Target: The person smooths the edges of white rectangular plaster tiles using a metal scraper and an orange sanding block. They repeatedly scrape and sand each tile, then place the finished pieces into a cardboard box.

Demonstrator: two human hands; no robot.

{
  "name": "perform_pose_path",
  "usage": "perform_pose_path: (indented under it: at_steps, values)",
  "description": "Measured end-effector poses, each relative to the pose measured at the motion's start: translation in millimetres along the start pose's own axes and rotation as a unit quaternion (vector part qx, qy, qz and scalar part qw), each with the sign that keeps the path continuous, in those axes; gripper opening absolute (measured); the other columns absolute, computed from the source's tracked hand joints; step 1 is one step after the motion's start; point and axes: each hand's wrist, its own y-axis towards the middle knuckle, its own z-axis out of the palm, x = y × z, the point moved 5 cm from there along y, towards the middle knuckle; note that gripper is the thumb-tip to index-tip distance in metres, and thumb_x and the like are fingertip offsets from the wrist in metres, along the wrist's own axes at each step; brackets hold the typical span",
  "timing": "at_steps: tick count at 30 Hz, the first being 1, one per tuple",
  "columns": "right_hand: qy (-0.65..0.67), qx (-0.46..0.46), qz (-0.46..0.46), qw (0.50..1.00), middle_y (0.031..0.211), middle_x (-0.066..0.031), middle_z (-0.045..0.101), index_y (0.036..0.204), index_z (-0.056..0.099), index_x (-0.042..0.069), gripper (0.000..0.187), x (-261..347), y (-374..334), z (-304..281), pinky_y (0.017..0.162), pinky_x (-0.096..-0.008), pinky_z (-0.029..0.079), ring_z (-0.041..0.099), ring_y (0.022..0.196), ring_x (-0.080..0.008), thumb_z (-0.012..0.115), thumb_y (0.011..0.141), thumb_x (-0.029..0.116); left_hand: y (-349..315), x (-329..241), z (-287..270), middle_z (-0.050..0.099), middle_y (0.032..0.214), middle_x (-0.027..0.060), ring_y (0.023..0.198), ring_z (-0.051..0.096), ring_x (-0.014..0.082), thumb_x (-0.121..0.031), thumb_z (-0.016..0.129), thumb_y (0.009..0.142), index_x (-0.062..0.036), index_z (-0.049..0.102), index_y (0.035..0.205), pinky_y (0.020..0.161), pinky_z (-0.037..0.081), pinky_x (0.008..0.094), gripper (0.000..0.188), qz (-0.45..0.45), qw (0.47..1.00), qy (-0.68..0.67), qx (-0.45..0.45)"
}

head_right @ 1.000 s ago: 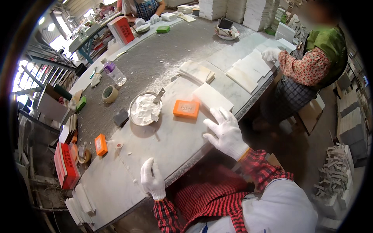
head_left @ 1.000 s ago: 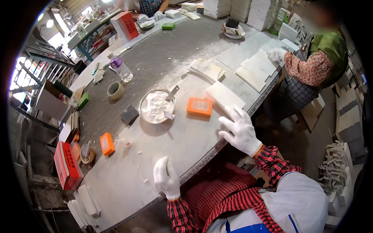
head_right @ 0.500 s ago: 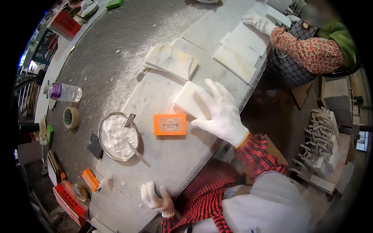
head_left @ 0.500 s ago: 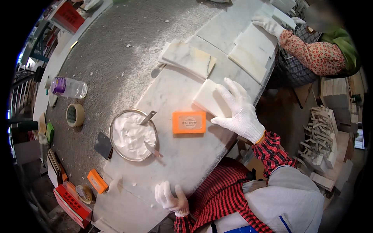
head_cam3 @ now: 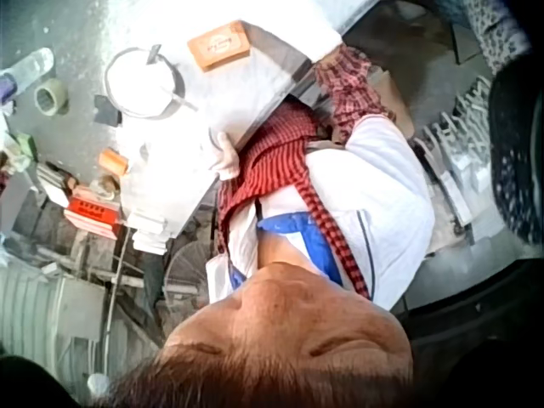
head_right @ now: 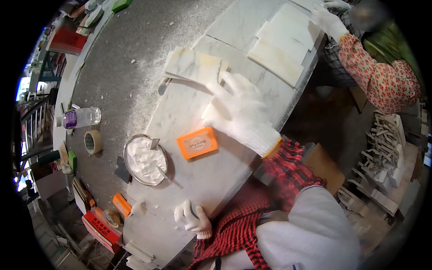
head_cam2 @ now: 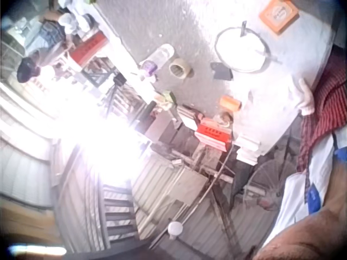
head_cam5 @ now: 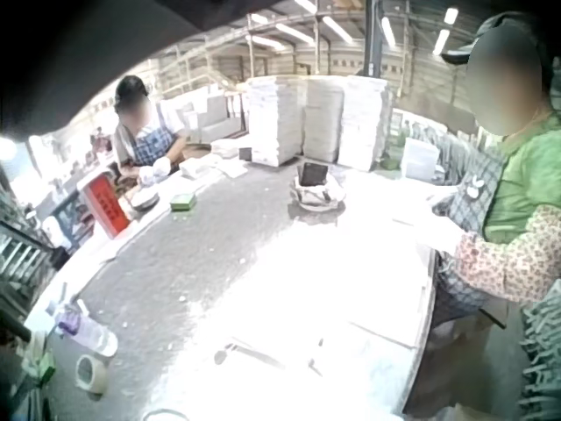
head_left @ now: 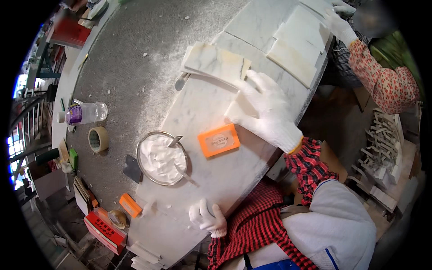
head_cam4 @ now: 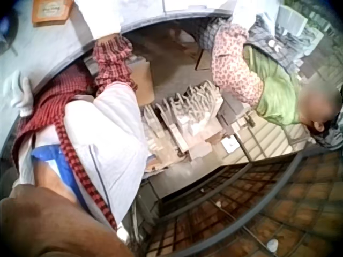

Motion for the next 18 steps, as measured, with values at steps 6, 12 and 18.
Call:
perform_pose_path:
  at_steps: [6, 12, 18]
  values:
    - [0.037, -0.115, 0.064, 0.991, 0.149, -0.0190, 0.057, 0.141, 0.064, 0.009, 0.057, -30.4, -49.0, -39.0, 0.115, -0.0459, 0.043, 0.052, 0.138, -0.0392, 0.081, 0.088, 0.026, -6.2, 5.5, -0.4, 0.054, 0.128, 0.0182, 0.122, 0.048, 0.0384, -0.019, 0.071, 0.088, 0.0015, 0.068, 0.127, 0.106, 0.044, 0.0537, 0.044, 0.022, 0.999, -0.033, 0.022]
    - [-0.011, -0.156, 0.105, 0.982, 0.143, -0.0187, 0.060, 0.135, 0.067, 0.008, 0.054, -16.3, -103.9, -40.1, 0.112, -0.0476, 0.044, 0.055, 0.133, -0.0391, 0.081, 0.089, 0.034, -18.5, 26.1, -3.3, 0.054, 0.128, 0.0197, 0.122, 0.047, 0.0377, -0.017, 0.073, 0.086, 0.0013, 0.066, 0.131, 0.106, 0.043, 0.0527, 0.049, 0.006, 0.988, -0.152, 0.026]
    - [-0.035, -0.207, 0.088, 0.974, 0.138, -0.0189, 0.061, 0.132, 0.067, 0.006, 0.053, 56.1, -174.4, -28.6, 0.109, -0.0481, 0.046, 0.056, 0.131, -0.0396, 0.082, 0.088, 0.032, -12.7, 39.8, -31.4, 0.055, 0.138, 0.0225, 0.126, 0.052, 0.0375, -0.010, 0.070, 0.091, 0.0031, 0.063, 0.134, 0.108, 0.045, 0.0487, 0.045, 0.030, 0.943, -0.303, 0.132]
